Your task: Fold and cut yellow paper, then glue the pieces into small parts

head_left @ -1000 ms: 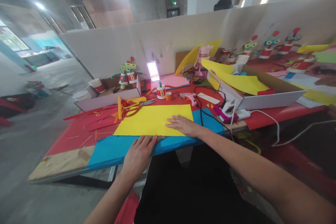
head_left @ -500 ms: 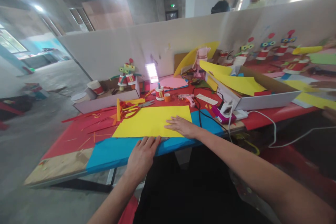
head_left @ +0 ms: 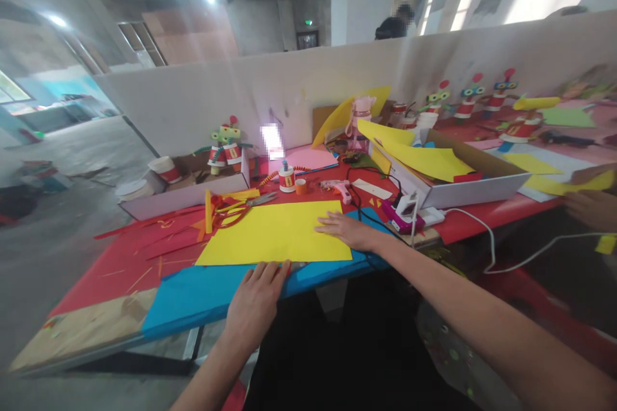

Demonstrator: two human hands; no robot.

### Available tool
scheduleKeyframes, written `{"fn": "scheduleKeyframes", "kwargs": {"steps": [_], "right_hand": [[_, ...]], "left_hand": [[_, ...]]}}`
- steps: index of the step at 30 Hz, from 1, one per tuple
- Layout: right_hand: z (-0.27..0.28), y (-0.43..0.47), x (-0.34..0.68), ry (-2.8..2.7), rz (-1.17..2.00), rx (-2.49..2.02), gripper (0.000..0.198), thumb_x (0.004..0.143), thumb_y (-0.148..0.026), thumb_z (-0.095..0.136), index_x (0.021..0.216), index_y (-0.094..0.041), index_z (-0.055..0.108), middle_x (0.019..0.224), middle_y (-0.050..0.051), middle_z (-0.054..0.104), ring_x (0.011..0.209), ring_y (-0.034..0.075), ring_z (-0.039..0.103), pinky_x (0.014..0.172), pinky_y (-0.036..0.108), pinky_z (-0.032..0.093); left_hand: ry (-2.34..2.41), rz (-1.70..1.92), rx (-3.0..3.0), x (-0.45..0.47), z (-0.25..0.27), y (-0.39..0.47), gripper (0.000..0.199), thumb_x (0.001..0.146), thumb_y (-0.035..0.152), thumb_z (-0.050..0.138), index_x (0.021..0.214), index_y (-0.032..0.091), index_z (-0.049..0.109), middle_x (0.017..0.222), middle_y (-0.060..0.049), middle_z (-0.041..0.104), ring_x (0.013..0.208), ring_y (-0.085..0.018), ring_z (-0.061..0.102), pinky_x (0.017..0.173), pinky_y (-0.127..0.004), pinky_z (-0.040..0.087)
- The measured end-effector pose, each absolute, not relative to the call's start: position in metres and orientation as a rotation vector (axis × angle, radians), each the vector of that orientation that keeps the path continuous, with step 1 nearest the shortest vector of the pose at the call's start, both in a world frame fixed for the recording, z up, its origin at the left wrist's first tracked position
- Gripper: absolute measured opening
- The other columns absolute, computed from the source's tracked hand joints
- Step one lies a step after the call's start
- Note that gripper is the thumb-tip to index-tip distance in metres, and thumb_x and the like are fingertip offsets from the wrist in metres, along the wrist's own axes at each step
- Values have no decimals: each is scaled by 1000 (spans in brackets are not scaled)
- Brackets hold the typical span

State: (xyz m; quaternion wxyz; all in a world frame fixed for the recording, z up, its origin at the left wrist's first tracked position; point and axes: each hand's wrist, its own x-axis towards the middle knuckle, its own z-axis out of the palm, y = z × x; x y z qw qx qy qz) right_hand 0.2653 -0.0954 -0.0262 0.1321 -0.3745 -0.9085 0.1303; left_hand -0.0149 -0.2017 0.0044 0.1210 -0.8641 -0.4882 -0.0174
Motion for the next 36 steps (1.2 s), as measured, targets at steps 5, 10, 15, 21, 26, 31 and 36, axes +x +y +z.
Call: {"fn": "scheduleKeyframes", "kwargs": {"steps": [5,10,15,21,26,31,36], "right_hand": [[-33,-108,245,-2645,380,-1059,60,86,2,32,139,-22,43,150,10,33,141,22,23,115,46,20],[-22,-103,247,-2637,473,-949,36,95,-25,43,129,-25,56,143,10,45,135,24,37,113,46,24],[-23,-92,266,-2643,546,-926,36,95,-31,45,130,-28,55,147,7,41,139,25,29,114,45,21],[-28,-89,267,-2667,600,-953,37,95,-31,47,132,-31,53,148,5,40,140,26,26,114,47,19],[-29,-86,267,-2694,586,-951,38,95,-32,47,132,-31,52,148,5,39,140,27,26,114,48,20],[-33,-84,268,-2709,561,-941,39,95,-33,44,133,-30,51,149,7,38,141,27,25,113,49,20],[-32,-85,267,-2709,572,-950,39,95,-34,45,133,-31,50,149,7,37,140,27,26,113,50,20]], "left_hand": [[-1461,-72,-2491,-29,4,-205,60,79,0,45,134,24,49,118,-8,59,111,-24,52,92,-38,44],[-1448,-39,-2489,-36,2,-203,59,81,1,46,135,24,48,119,-7,59,110,-23,52,92,-37,44],[-1441,-52,-2480,-31,2,-203,58,81,2,45,135,23,48,119,-8,59,111,-24,52,91,-38,44],[-1443,-56,-2519,-20,7,-208,59,78,-2,44,131,23,50,121,-7,59,111,-24,51,93,-40,44],[-1444,-70,-2519,-15,9,-209,60,76,-4,44,129,23,51,118,-8,60,110,-24,52,92,-41,45],[-1453,-91,-2527,-16,10,-210,59,76,-3,44,129,23,52,118,-8,59,110,-24,52,91,-39,45],[-1443,-70,-2564,-20,10,-211,59,76,-3,44,130,21,51,114,-8,60,106,-24,53,92,-40,44]]}}
